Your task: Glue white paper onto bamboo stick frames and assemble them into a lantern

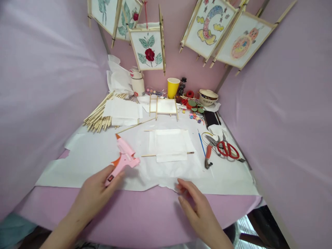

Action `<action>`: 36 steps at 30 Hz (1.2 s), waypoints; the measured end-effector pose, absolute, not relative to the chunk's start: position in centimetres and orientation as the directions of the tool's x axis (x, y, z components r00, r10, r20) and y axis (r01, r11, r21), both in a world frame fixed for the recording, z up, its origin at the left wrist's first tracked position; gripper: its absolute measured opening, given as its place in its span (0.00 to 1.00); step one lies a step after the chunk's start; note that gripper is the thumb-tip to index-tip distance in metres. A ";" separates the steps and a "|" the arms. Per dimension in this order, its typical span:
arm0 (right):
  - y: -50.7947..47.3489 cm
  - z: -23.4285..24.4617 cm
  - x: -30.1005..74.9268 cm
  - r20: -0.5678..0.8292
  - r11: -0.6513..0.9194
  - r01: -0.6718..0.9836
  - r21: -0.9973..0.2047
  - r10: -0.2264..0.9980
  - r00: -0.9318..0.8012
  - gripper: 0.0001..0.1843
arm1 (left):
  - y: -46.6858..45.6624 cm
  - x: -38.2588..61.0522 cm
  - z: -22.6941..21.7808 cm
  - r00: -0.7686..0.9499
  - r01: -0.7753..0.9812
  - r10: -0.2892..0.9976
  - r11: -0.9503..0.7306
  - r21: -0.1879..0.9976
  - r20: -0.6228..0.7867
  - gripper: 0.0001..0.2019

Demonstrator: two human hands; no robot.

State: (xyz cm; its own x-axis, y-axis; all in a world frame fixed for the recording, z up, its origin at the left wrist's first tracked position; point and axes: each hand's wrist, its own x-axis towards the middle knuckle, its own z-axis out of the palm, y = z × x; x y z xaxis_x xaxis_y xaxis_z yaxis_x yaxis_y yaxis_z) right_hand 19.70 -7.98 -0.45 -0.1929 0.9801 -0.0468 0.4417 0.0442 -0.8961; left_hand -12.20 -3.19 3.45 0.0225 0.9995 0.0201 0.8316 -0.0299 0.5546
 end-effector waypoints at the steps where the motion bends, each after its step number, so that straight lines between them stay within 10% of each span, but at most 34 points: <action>1: -7.9 -0.2 19.9 -0.037 0.054 0.457 -0.888 0.982 -0.187 0.20 | -3.2 -13.4 3.4 0.005 0.869 1.000 -0.013 0.494 0.017 0.19; 9: -6.9 0.8 19.5 -0.025 0.053 0.438 -0.897 0.985 -0.171 0.19 | -1.7 -17.4 2.9 0.044 0.995 0.999 -0.045 0.093 0.019 0.21; 17: -7.2 1.0 20.9 0.022 0.089 0.452 -0.887 0.988 -0.151 0.15 | 0.0 -14.2 4.5 0.146 0.970 0.936 -0.199 0.141 0.319 0.17; 28: -7.9 2.1 19.5 0.085 0.191 0.422 -0.886 0.963 -0.257 0.12 | 5.3 -4.3 4.0 0.417 0.895 0.907 -0.399 -0.199 0.054 0.11; 36: -4.8 0.8 17.5 0.323 0.444 0.752 -0.487 0.892 -0.317 0.19 | 4.5 -5.1 5.4 0.363 0.930 0.905 -0.367 -0.026 0.223 0.11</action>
